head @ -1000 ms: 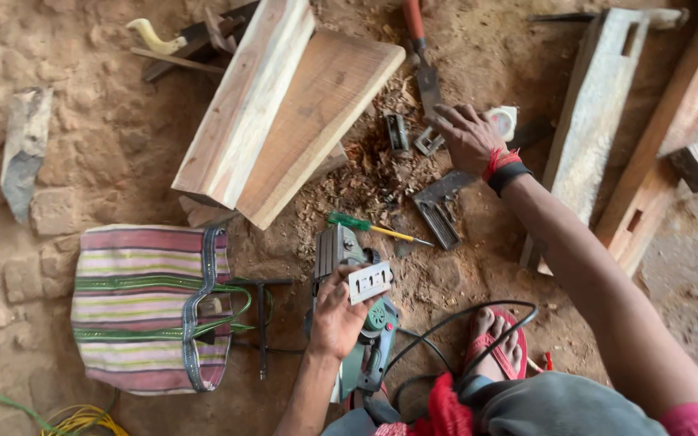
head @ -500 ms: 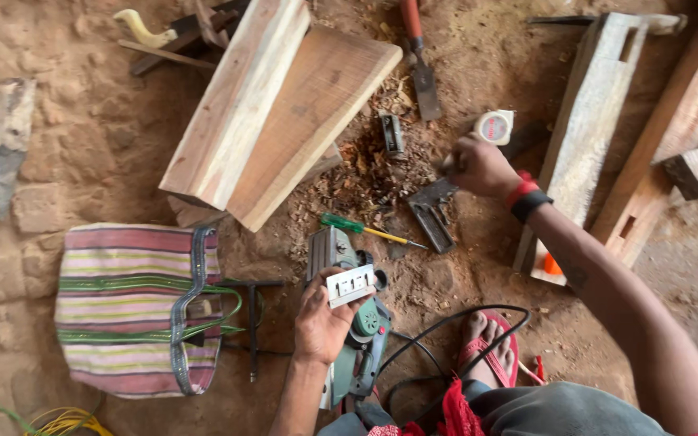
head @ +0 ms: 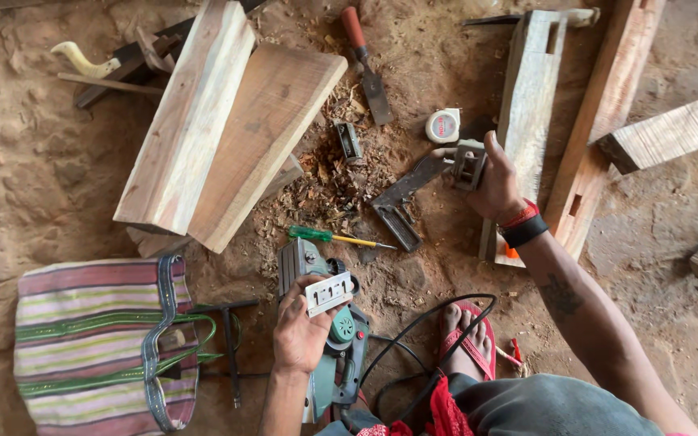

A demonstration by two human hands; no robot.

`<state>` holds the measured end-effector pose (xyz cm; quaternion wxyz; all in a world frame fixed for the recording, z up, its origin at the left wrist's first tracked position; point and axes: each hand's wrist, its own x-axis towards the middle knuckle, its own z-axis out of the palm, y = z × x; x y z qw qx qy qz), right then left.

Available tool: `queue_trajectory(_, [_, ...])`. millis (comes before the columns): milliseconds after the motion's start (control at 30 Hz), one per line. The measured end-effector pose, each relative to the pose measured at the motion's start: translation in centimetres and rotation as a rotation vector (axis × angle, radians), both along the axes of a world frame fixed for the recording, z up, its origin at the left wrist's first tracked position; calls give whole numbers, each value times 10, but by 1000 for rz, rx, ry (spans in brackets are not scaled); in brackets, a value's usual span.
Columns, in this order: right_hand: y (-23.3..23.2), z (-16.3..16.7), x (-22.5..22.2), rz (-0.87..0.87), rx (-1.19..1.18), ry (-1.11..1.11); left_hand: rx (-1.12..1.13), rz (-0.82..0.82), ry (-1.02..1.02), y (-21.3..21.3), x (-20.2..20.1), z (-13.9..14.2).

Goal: The person sits on the ground and uses a T-handle wrench and a screwdriver to adjust components on a handheld power tool. They loosen and tighten parts, remove a metal guide, and then reattach it.

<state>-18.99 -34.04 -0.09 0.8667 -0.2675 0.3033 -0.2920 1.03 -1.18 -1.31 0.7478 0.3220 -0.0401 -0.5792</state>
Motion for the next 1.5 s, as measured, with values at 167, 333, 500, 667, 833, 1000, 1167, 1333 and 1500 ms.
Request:
queue_trajectory(167, [-13, -3, -10, 165, -305, 278, -4, -18, 19, 2, -3, -3])
queue_trajectory(333, [-21, -5, -10, 136, -972, 751, -10, -22, 6, 5, -2, -10])
queue_trajectory(500, [-14, 1, -14, -6, -1615, 923, -18, -20, -8, 6, -2, -12])
queue_trajectory(667, [-16, 2, -18, -68, -1812, 866, -5, -33, -17, 6, -1, -7])
queue_trajectory(833, [-22, -4, -24, -132, -1828, 761, -12, -12, 37, 5, 0, 0])
queue_trajectory(1000, [-5, -6, -17, -195, -935, 558, -19, -21, -17, -1, 0, 7])
queue_trajectory(1167, [44, -8, -9, -80, 141, -67, -28, -31, -75, -7, 3, 7])
queue_trajectory(1333, [88, -16, -6, -11, 177, -63, -84, -161, -140, -16, -2, 1])
queue_trajectory(1500, [127, -8, 8, -55, 186, -168, -69, -187, 112, -31, -32, 5])
